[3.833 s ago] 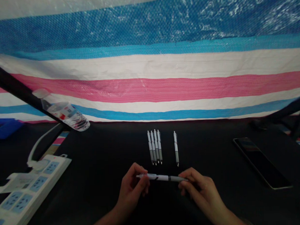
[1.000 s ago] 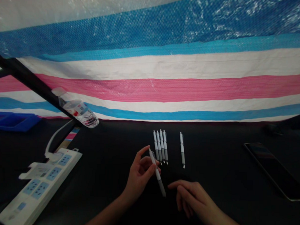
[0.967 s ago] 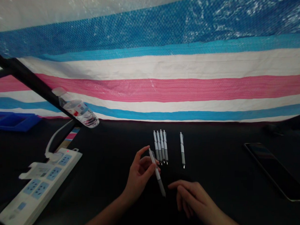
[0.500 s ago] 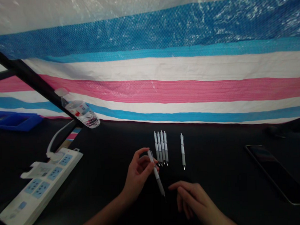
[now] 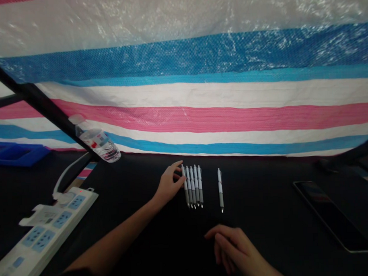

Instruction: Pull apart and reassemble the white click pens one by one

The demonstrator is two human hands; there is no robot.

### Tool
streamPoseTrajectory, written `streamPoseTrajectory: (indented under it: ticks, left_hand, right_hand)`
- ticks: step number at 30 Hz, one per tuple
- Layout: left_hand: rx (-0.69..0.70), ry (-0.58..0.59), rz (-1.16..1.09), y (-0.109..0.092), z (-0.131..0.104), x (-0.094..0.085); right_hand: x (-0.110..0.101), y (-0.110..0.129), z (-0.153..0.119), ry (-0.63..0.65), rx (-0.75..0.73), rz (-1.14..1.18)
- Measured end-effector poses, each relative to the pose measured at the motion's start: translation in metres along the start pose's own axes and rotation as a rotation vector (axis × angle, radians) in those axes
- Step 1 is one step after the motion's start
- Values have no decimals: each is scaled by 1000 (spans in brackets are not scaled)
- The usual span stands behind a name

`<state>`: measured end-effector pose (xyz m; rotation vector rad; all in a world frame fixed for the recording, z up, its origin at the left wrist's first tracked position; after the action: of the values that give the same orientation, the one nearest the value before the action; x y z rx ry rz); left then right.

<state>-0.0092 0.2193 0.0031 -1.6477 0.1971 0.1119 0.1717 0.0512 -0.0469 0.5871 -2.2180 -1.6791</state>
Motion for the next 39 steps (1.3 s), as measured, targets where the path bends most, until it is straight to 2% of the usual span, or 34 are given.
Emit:
streamPoseTrajectory:
  ticks: [4,7,10,11,13,15,17,21,24,26,29,31,33,35,37,39]
  left_hand:
    - [2,-23,20,2,-6,-2]
    - [-16,14,24,-2,-24,-4]
    - [-71,64,-3,-4,-48,-4]
    - [-79,70,-12,-5,-57,-3]
    - [-85,93,-36,-6,-76,1]
    - [-70,113,-44,-6,-94,9]
    - [-37,105,-46,-6,-108,15]
    - [4,128,-14,0,-127,31]
    - [16,178,-7,3,-134,40]
    - [15,201,-1,4,-135,42]
    - [-12,184,-11,9,-134,37]
    - [-28,161,-34,12,-133,33]
    - [-36,142,-66,14,-133,29]
    - [-43,123,-107,16,-133,27]
    - [-49,119,-144,18,-133,28]
    - [-52,170,-168,19,-134,35]
  right_hand:
    - [-12,18,-2,-37,-85,-189]
    - [-36,52,-4,-169,-295,-573]
    - [-48,76,-9,-274,-537,-1047]
    - [-50,78,-10,-318,-581,-1225]
    - [-47,71,-7,-311,-614,-1480]
    - [-39,65,-3,-256,-649,-1605]
    - [-29,66,-3,-208,-707,-1615]
    - [-12,85,-11,-159,-834,-1486]
    - [-12,98,-23,-186,-896,-1368]
    - [-23,103,-34,-296,-911,-1253]
    - [-51,104,-53,-525,-869,-1003]
    - [-77,97,-59,-684,-731,-761]
    - [-98,80,-58,-769,-543,-478]
    - [-102,61,-47,-723,-400,-170]
    - [-93,47,-33,-591,-324,117]
    - [-78,39,-21,-460,-281,314]
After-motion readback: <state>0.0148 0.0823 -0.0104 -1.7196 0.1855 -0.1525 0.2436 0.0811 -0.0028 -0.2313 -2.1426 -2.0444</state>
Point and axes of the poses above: each hand's wrist, its own z-axis towards the middle knuckle, its own x-axis out of the palm, y = z × x, the point moved 10 cm from there along z, towards the middle knuckle, and after that the axes turned 6 degrees about -x, right-handed, at the moved point
